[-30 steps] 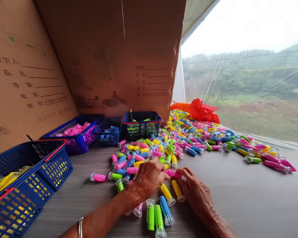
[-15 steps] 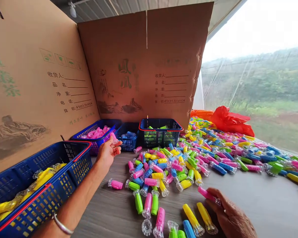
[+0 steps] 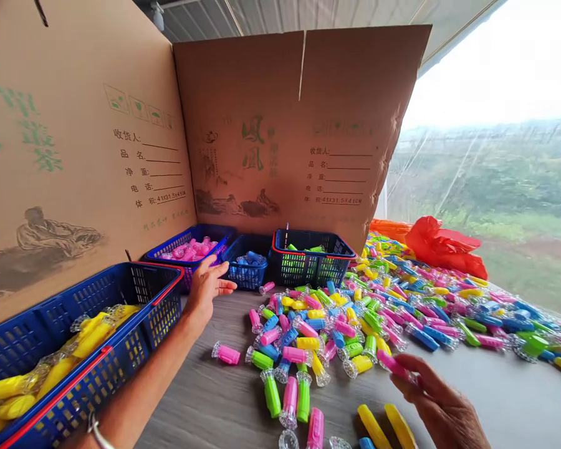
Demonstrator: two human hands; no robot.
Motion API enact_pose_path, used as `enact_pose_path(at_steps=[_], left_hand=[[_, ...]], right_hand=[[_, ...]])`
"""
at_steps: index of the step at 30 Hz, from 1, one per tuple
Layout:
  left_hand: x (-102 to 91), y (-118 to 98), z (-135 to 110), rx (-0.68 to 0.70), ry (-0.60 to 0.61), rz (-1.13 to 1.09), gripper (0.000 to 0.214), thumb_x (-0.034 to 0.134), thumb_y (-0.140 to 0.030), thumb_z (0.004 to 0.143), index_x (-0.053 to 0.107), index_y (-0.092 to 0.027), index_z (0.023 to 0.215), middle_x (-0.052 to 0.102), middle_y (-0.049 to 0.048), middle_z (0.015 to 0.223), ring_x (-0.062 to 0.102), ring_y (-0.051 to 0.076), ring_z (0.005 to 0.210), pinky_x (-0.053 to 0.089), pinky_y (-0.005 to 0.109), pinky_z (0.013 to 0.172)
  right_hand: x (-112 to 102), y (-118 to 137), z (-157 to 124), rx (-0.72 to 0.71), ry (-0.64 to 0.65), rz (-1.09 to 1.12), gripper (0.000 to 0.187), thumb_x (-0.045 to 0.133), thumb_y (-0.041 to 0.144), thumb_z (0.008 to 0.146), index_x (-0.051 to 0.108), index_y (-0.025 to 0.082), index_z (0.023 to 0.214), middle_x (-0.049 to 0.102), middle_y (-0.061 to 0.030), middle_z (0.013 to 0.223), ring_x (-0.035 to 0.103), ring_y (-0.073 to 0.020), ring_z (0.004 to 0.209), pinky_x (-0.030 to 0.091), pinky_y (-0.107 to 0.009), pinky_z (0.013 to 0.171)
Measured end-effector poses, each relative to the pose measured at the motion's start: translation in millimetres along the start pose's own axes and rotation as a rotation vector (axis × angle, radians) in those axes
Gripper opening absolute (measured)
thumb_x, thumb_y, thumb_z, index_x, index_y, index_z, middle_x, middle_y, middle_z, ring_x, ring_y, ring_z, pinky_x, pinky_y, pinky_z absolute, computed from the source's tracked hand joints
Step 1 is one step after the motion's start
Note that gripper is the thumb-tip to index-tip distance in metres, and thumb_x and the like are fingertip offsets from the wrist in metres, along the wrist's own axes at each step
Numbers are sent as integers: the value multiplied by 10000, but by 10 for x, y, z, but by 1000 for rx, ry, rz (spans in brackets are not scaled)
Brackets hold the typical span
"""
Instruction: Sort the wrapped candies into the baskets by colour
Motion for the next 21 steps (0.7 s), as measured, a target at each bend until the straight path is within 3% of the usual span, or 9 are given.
enact_pose_path(at_steps=[2, 4, 7, 11, 16, 19, 21], left_hand=[[-47, 113, -172, -50, 59, 5, 510, 650, -263, 803, 500, -118, 1268, 641, 148, 1125, 622, 90, 461, 486, 216, 445], [-118, 217, -253, -103, 38, -13, 431, 633, -269, 798, 551, -103, 1187, 653, 138, 1080, 616, 84, 465, 486, 215, 461], [-229, 348, -239, -113, -53, -27, 363, 621, -284, 780, 583, -106, 1095, 660, 105, 995, 595, 77, 467, 466, 210, 464], [-299, 419, -172, 13, -115, -15, 348, 621, -329, 765, 605, -117, 1041, 643, 78, 984, 545, 59, 487, 452, 213, 495], [-331, 341, -165, 123, -168, 52, 346, 576, -353, 790, 615, -129, 1050, 617, 40, 897, 529, 84, 542, 463, 239, 558], [-380, 299, -145, 149, -230, 76, 302, 556, -340, 798, 618, -152, 1026, 622, 35, 889, 550, 115, 606, 467, 254, 597], [-388, 281, -129, 155, -260, 88, 262, 533, -318, 812, 624, -163, 1003, 642, 48, 923, 580, 146, 690, 481, 274, 655]], right_hand=[[153, 508, 80, 72, 108, 235, 342, 630, 543, 736, 712, 312, 975, 747, -68, 813, 683, -273, 695, 556, -367, 565], [410, 1165, 168, 33, 243, 383, 374, 659, 486, 727, 704, 226, 991, 696, -54, 724, 630, -227, 633, 528, -341, 569], [959, 2147, 336, -58, 517, 620, 284, 652, 376, 720, 683, 183, 926, 614, -7, 683, 569, -155, 603, 508, -294, 589], [1724, 3075, 726, -31, 663, 875, 207, 683, 221, 623, 587, 159, 795, 556, 4, 681, 595, -141, 641, 536, -279, 620], [2339, 3635, 1162, -107, 651, 816, 354, 599, 124, 667, 526, 164, 1011, 623, -39, 897, 664, -156, 780, 565, -316, 716], [2504, 3683, 1157, -220, 646, 681, 420, 583, 136, 691, 548, 165, 1109, 630, -65, 1067, 658, -166, 849, 558, -305, 708], [2547, 3653, 1049, -318, 654, 549, 381, 591, 159, 703, 610, 153, 1084, 655, -63, 1060, 646, -186, 878, 543, -304, 723]])
Point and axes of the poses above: each hand's wrist, its own z-axis towards the middle knuckle, its own x-axis out of the palm, y = z × x, the point moved 2 cm from there along z, towards the middle knuckle
